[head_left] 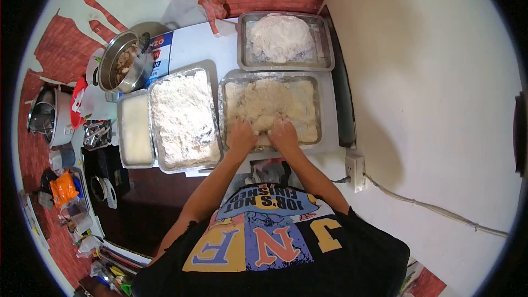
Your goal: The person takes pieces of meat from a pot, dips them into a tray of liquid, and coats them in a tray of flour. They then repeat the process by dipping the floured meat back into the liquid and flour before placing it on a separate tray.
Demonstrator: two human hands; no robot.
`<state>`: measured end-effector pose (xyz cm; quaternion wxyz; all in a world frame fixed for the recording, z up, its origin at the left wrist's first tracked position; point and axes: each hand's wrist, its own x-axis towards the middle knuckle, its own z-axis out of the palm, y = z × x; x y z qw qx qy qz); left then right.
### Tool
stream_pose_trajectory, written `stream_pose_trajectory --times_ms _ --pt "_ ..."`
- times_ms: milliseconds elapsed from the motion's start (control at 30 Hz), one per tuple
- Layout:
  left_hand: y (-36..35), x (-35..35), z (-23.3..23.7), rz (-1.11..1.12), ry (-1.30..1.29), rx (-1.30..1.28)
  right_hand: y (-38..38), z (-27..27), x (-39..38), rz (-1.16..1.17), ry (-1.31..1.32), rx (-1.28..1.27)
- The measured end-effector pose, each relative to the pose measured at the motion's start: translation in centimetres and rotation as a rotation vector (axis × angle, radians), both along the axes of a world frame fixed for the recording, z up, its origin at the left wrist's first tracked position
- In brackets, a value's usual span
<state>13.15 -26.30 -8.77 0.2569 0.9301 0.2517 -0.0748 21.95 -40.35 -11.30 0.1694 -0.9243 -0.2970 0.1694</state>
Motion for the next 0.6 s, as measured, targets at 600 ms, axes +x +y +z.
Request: stream_pose_trajectory --times_ms 600 --pt "4.8 7.6 -1.1 -0.052 -0.286 0.01 1.3 3.8 7.7 -0.103 -0.019 0.055"
